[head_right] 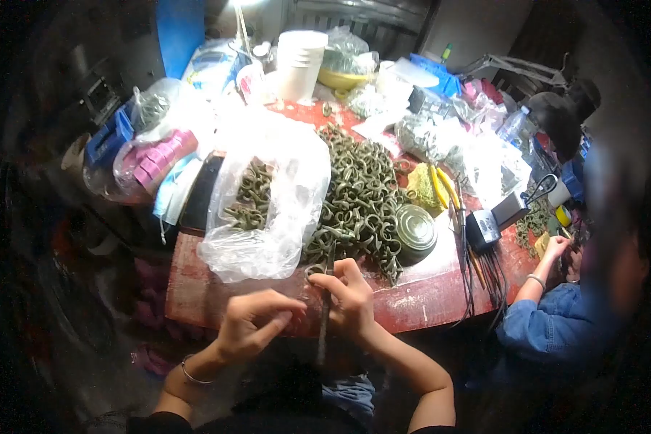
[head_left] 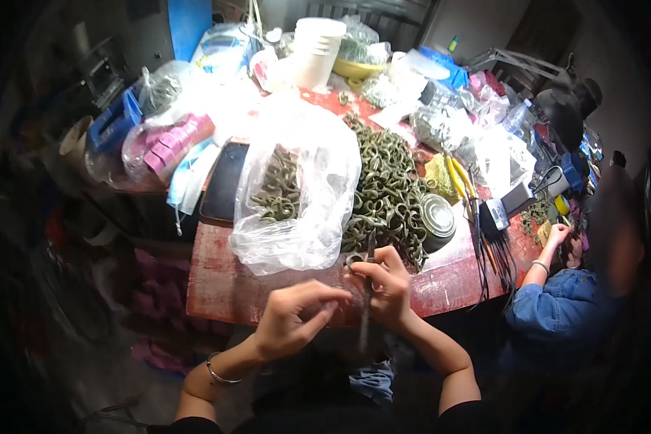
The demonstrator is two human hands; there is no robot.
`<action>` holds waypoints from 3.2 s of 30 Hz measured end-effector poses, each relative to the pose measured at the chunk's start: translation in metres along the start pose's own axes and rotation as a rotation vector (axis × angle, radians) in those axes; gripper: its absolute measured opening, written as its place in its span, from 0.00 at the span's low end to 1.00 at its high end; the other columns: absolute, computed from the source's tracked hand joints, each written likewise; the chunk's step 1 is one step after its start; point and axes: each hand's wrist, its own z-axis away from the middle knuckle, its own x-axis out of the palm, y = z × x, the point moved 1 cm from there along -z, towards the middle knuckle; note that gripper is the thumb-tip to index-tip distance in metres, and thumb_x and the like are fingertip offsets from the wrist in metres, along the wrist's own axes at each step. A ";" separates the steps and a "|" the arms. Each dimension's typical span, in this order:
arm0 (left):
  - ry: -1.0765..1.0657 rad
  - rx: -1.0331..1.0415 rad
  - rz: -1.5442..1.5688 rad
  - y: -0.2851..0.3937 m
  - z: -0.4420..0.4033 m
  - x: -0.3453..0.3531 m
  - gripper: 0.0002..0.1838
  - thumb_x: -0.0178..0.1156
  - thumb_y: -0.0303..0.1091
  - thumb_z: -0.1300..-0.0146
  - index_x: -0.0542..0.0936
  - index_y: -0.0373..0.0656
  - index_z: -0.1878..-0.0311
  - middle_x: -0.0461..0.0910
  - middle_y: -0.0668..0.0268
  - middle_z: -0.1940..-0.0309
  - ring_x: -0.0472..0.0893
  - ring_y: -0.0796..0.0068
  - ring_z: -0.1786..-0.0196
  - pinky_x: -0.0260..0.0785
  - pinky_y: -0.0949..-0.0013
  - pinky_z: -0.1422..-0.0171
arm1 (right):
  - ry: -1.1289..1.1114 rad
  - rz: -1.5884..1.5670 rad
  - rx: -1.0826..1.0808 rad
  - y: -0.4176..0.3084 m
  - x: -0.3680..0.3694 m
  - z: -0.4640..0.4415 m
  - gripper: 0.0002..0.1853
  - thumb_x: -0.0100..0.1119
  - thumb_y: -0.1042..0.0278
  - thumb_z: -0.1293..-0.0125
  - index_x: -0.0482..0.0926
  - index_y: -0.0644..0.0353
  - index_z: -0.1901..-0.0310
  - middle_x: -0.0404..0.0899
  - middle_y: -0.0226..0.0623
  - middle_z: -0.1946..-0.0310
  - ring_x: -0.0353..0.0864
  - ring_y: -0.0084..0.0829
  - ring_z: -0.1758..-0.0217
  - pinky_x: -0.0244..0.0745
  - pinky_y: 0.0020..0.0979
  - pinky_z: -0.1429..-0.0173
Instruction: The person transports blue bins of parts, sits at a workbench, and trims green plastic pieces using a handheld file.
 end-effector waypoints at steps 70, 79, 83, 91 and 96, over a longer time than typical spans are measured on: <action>0.057 -0.117 0.392 -0.004 -0.024 0.041 0.22 0.64 0.12 0.55 0.75 0.32 0.53 0.68 0.62 0.59 0.76 0.76 0.57 0.76 0.80 0.55 | 0.018 -0.583 0.160 -0.024 -0.052 0.021 0.17 0.52 0.54 0.37 0.73 0.63 0.66 0.77 0.40 0.87 0.78 0.28 0.86 0.72 0.23 0.82; 0.024 -0.230 0.219 0.008 -0.027 0.039 0.19 0.65 0.18 0.56 0.77 0.32 0.57 0.78 0.55 0.65 0.80 0.75 0.66 0.74 0.78 0.66 | 0.079 -0.655 0.263 -0.027 -0.051 0.017 0.19 0.52 0.53 0.37 0.74 0.66 0.70 0.76 0.39 0.87 0.78 0.29 0.86 0.72 0.22 0.83; 0.019 -0.187 0.147 0.008 -0.032 0.041 0.17 0.66 0.19 0.59 0.79 0.31 0.61 0.80 0.56 0.70 0.81 0.73 0.68 0.74 0.77 0.66 | 0.104 -0.688 0.328 -0.026 -0.051 0.018 0.20 0.53 0.52 0.38 0.74 0.67 0.70 0.76 0.40 0.88 0.78 0.29 0.86 0.72 0.22 0.83; -0.007 -0.247 0.259 0.006 -0.032 0.044 0.17 0.67 0.18 0.63 0.80 0.29 0.64 0.80 0.56 0.71 0.80 0.73 0.69 0.72 0.76 0.66 | 0.098 -0.734 0.500 -0.029 -0.060 0.021 0.09 0.62 0.68 0.44 0.79 0.65 0.65 0.80 0.38 0.79 0.81 0.29 0.77 0.74 0.24 0.72; -0.004 -0.399 0.428 0.007 -0.032 0.046 0.17 0.68 0.19 0.63 0.79 0.28 0.64 0.79 0.55 0.71 0.80 0.72 0.70 0.73 0.75 0.66 | 0.115 -0.623 0.347 -0.027 -0.054 0.017 0.20 0.52 0.52 0.37 0.72 0.65 0.70 0.73 0.38 0.90 0.75 0.26 0.89 0.69 0.21 0.84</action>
